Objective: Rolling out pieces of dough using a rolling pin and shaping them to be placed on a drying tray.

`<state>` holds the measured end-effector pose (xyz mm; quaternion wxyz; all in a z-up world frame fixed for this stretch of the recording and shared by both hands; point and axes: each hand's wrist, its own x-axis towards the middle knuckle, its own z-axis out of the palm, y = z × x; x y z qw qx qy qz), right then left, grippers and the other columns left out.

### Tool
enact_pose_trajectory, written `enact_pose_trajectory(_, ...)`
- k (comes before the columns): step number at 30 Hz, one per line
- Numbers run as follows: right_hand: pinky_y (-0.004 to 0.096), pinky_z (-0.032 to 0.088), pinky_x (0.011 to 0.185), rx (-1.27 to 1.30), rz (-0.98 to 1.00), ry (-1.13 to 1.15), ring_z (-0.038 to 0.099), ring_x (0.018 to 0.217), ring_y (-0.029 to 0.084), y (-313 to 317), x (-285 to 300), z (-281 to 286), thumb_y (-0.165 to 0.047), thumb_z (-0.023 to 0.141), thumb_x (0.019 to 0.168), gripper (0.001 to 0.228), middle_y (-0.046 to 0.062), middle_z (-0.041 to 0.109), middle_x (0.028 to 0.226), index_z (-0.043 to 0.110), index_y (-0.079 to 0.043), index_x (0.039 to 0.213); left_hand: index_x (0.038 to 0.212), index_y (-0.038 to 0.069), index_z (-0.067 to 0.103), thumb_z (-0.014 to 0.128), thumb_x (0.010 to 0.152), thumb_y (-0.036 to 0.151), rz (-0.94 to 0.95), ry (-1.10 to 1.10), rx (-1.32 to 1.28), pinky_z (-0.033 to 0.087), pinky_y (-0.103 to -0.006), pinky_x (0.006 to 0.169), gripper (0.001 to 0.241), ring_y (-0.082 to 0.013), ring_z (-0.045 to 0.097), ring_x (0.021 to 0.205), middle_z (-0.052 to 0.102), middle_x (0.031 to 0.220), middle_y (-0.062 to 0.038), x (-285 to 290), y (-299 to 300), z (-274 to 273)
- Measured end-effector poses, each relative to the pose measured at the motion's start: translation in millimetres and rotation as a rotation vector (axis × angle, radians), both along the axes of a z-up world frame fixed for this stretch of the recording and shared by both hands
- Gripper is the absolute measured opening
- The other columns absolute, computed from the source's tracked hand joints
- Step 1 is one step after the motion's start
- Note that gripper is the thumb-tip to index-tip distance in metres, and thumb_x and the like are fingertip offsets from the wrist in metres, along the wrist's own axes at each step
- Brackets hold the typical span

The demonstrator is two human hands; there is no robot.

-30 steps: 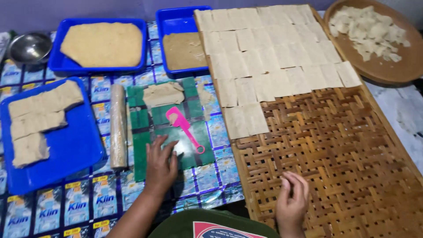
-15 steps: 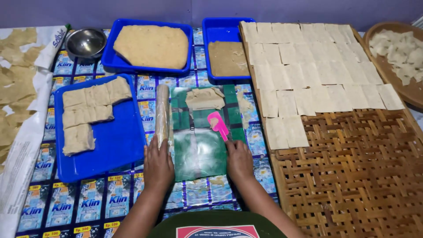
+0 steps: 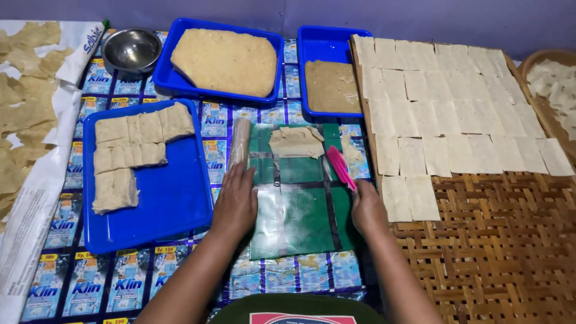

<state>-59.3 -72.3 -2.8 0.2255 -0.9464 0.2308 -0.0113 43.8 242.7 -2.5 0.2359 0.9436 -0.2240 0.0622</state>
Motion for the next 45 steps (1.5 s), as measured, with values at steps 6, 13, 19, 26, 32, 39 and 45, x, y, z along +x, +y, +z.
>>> enact_pose_trajectory(6,0.057,0.053,0.097,-0.014,0.028,0.069,0.065,0.114,0.046,-53,73,-2,-0.025,0.047,0.105,0.026,0.019,0.066,0.115,0.060,-0.018,0.126,0.143,0.014,0.054,0.052,0.098,0.014,-0.178,-0.110,-0.078,0.040,-0.0473,0.116,0.045,-0.0343,0.050,0.141,0.056,0.145,-0.014,99,-64,-33)
enact_pose_trajectory(13,0.055,0.055,0.093,0.032,0.236,0.117,0.070,0.108,0.044,-73,150,-3,-0.030,0.053,0.103,0.024,0.017,0.076,0.102,0.070,-0.023,0.118,0.145,0.024,0.053,0.045,0.103,0.021,-0.229,0.068,0.066,0.045,-0.0434,0.111,0.043,-0.0274,0.055,0.135,0.060,0.140,-0.005,161,-98,-59)
enact_pose_trajectory(19,0.058,0.055,0.097,-0.024,0.386,0.212,0.067,0.113,0.043,-70,160,47,-0.023,0.051,0.100,0.029,0.010,0.074,0.117,0.069,-0.030,0.122,0.141,0.022,0.056,0.057,0.099,0.025,-0.236,0.085,0.051,0.049,-0.0459,0.100,0.042,-0.0315,0.059,0.121,0.062,0.122,-0.006,163,-100,-58)
enact_pose_trajectory(26,0.055,0.060,0.090,-0.191,0.508,0.249,0.069,0.108,0.038,-53,104,107,-0.016,0.049,0.098,0.037,0.004,0.072,0.110,0.073,-0.032,0.120,0.122,0.019,0.067,0.055,0.100,0.019,-0.436,0.078,-0.041,0.048,-0.0512,0.100,0.025,-0.0381,0.057,0.118,0.057,0.116,-0.012,94,-73,9)
enact_pose_trajectory(32,0.048,0.058,0.089,-0.108,0.032,-0.109,0.067,0.108,0.034,-56,4,72,-0.017,0.059,0.096,0.036,0.006,0.064,0.107,0.073,-0.030,0.126,0.142,0.018,0.057,0.058,0.098,0.020,-0.030,0.073,0.142,0.025,-0.0585,0.121,0.044,-0.0351,0.042,0.144,0.052,0.148,-0.015,42,-47,53)
enact_pose_trajectory(39,0.043,0.046,0.052,-0.346,-0.467,-0.101,0.054,0.076,0.032,-80,-134,8,-0.007,0.068,0.107,0.048,0.015,0.053,0.099,0.067,-0.019,0.153,0.154,0.000,0.037,0.073,0.084,0.045,0.274,0.062,0.258,0.049,-0.0464,0.094,0.091,-0.0377,0.056,0.117,0.058,0.133,-0.018,1,14,-6)
enact_pose_trajectory(45,0.068,0.033,0.110,-0.415,-0.356,-0.133,0.046,0.133,0.044,-77,-107,14,-0.029,0.068,0.099,0.041,0.025,0.054,0.147,0.070,-0.022,0.139,0.134,0.001,0.048,0.077,0.076,0.020,0.346,0.079,0.264,0.056,-0.0483,0.076,0.068,-0.0385,0.066,0.094,0.063,0.108,-0.019,-1,13,13)
